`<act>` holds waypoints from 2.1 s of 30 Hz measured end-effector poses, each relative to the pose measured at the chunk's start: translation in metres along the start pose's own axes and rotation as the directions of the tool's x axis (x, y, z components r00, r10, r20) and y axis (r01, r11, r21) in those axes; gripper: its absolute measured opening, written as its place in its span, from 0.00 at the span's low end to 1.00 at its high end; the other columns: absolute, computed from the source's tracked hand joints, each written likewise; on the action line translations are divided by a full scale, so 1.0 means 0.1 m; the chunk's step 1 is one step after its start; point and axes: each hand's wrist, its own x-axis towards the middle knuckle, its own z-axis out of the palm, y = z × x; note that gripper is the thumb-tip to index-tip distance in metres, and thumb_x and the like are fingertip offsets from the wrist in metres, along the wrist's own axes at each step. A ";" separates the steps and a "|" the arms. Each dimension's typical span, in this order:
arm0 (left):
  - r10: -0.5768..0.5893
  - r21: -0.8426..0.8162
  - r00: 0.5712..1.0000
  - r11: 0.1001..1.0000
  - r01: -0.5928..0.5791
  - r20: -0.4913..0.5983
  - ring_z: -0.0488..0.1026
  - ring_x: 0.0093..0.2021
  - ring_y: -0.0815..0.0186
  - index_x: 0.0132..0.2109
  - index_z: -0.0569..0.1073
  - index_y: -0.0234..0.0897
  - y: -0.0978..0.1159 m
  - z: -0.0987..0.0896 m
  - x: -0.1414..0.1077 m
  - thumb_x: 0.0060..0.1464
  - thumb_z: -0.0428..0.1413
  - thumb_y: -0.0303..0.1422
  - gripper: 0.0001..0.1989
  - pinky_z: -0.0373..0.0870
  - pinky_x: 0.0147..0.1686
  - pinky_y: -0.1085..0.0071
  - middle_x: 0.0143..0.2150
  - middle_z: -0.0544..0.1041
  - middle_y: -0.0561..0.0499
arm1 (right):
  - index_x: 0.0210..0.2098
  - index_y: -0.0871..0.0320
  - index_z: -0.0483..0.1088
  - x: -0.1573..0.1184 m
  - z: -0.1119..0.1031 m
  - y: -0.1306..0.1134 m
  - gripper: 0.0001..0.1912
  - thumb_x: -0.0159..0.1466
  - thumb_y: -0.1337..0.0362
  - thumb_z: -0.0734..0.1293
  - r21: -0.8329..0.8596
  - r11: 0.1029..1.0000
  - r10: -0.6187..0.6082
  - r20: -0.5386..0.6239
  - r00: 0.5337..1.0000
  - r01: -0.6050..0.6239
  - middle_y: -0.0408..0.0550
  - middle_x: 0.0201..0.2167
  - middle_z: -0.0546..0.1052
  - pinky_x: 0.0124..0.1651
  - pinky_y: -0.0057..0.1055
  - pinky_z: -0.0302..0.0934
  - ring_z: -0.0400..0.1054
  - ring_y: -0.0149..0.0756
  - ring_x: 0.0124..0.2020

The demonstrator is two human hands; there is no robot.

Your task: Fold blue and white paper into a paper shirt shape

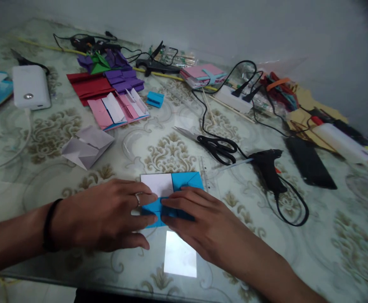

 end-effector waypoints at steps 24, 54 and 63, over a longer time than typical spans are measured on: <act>0.086 -0.202 0.976 0.978 -0.044 0.199 0.76 0.49 0.55 0.49 0.78 0.39 -0.07 -0.01 0.04 0.65 0.55 0.31 0.09 0.72 0.51 0.56 0.48 0.80 0.45 | 0.49 0.59 0.77 0.01 0.04 0.07 0.09 0.74 0.69 0.65 0.126 0.991 0.042 -0.065 0.997 -0.033 0.49 0.49 0.82 0.57 0.43 0.68 0.73 0.43 0.51; 0.052 -0.273 0.966 0.962 0.019 0.252 0.76 0.52 0.56 0.43 0.79 0.40 -0.16 -0.11 0.10 0.63 0.56 0.30 0.07 0.71 0.54 0.57 0.52 0.78 0.44 | 0.51 0.55 0.74 -0.04 0.04 0.22 0.11 0.70 0.70 0.69 0.319 0.926 0.235 -0.061 0.970 -0.204 0.55 0.56 0.75 0.60 0.45 0.70 0.71 0.44 0.58; 0.043 -0.259 0.953 0.965 0.038 0.299 0.75 0.53 0.56 0.47 0.79 0.41 -0.14 -0.13 0.10 0.65 0.54 0.30 0.10 0.69 0.55 0.57 0.53 0.79 0.45 | 0.55 0.57 0.75 -0.03 0.03 0.25 0.16 0.68 0.70 0.71 0.327 0.921 0.254 -0.097 0.962 -0.210 0.56 0.54 0.75 0.60 0.43 0.70 0.70 0.44 0.57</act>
